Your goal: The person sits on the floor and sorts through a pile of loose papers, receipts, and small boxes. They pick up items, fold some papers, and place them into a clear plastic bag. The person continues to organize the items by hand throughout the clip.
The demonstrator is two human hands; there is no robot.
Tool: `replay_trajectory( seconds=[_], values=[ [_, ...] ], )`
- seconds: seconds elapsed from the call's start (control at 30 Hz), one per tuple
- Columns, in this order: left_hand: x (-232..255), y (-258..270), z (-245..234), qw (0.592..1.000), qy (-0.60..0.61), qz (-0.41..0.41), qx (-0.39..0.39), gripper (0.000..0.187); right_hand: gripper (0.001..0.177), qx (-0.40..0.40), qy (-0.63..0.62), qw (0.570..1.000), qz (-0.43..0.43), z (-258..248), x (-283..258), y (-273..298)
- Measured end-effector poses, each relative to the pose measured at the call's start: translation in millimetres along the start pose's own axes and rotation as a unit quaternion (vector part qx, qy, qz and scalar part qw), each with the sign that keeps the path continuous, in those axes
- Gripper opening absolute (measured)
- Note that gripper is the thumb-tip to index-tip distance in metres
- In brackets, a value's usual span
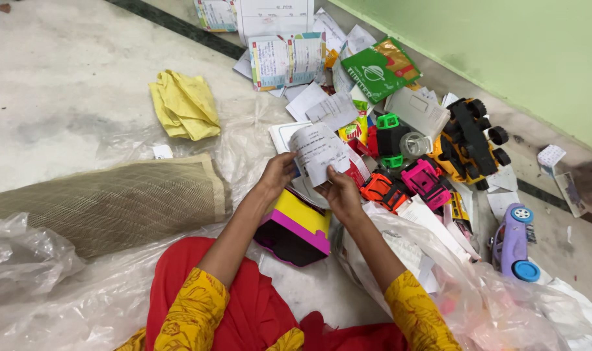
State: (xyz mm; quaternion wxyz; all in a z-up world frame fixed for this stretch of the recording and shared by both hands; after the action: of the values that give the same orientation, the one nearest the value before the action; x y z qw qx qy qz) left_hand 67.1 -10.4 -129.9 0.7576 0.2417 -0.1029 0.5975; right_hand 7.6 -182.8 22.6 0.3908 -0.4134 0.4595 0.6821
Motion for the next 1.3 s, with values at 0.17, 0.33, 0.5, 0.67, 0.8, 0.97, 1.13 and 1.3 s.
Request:
replay_trajectory(
  seconds=[0.17,0.33,0.5,0.67,0.8,0.97,1.13,1.3],
  values=[
    [27,64,72,0.991,0.004,-0.132,0.005,0.081,0.038,-0.037,-0.212,0.976,0.005,7,4,13],
    [22,82,93,0.963,0.118,-0.225,-0.09,0.082,0.04,0.016,-0.248,0.969,-0.015,14,3,34],
    [34,96,103,0.99,-0.022,-0.111,-0.085,0.048,0.043,0.082,-0.223,0.968,-0.075,4,-13,73],
    [65,138,134,0.992,-0.087,-0.019,-0.086,0.04,0.039,0.065,-0.234,0.969,-0.053,-21,-18,121],
    [69,170,172,0.983,-0.027,-0.033,-0.179,0.036,0.049,0.044,-0.26,0.964,-0.015,-14,-8,167],
    [41,209,222,0.96,-0.021,-0.096,-0.262,0.032,0.059,-0.032,-0.342,0.939,-0.005,17,-3,215],
    [-12,234,243,0.959,-0.042,-0.179,-0.214,0.033,0.056,0.02,-0.345,0.937,-0.057,-11,18,263],
    [-46,234,227,0.954,-0.213,-0.13,-0.165,0.039,0.057,0.24,-0.078,0.958,-0.134,-77,42,319]
  ],
)
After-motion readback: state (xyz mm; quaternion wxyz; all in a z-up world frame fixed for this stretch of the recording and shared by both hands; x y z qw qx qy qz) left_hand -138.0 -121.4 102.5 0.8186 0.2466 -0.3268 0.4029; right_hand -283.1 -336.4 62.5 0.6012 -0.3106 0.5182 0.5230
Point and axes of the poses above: each hand's wrist, its own y-axis away from the middle knuckle, its own z-axis out of the palm, x = y × z, the point moved 3 cm from there along -y, towards the middle knuckle, and after that the axes turned 11 degrees about y, right-handed, at the moved point
